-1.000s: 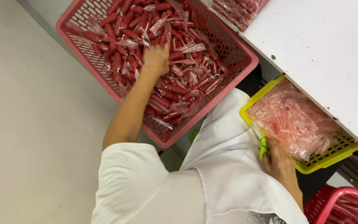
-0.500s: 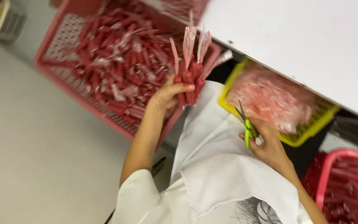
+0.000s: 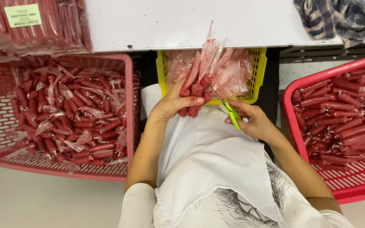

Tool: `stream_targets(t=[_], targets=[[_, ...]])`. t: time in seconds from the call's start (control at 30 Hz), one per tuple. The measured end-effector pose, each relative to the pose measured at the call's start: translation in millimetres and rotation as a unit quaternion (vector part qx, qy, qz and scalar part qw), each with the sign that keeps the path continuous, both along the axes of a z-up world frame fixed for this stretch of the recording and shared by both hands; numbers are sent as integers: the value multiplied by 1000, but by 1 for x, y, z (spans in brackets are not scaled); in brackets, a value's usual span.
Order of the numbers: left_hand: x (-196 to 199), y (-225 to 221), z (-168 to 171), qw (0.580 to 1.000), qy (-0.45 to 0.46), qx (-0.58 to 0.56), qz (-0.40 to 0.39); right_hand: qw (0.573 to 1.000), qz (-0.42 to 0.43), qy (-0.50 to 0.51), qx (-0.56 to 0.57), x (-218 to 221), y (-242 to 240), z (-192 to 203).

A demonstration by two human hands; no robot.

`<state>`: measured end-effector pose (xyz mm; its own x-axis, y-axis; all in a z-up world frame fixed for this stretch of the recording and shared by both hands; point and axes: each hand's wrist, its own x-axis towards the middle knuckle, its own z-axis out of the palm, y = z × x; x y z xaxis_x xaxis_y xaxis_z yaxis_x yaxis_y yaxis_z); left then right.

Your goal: The person repeatedly picks up bundles of vacuum-sealed sausages from a pink basket, uses green-handled scissors to cut the plastic packaging, and places the opened bundles into a yellow basket. The task is performed while seated, with the workspace centered on the lap.

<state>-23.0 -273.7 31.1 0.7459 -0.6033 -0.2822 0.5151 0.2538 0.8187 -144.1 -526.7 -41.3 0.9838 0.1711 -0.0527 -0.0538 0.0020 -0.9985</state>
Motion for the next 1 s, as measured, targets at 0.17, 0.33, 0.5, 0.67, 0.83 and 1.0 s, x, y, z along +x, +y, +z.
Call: stream_targets(t=[0.17, 0.33, 0.5, 0.67, 0.83, 1.0], targets=[[2, -6, 9, 999, -1, 38, -13, 998, -7, 46, 30, -21, -16, -45], [4, -4, 7, 996, -36, 76, -37, 999, -1, 22, -35, -10, -10, -7], [14, -6, 0, 938, -132, 280, -158, 998, 18, 34, -56, 2, -7, 4], [24, 4, -17, 892, -172, 360, -212, 996, 35, 67, -47, 10, -2, 8], [21, 8, -12, 885, -174, 359, -241, 991, 39, 128, 17, 3, -10, -28], [23, 12, -15, 887, -174, 357, -237, 988, 40, 146, 16, -7, -19, -42]])
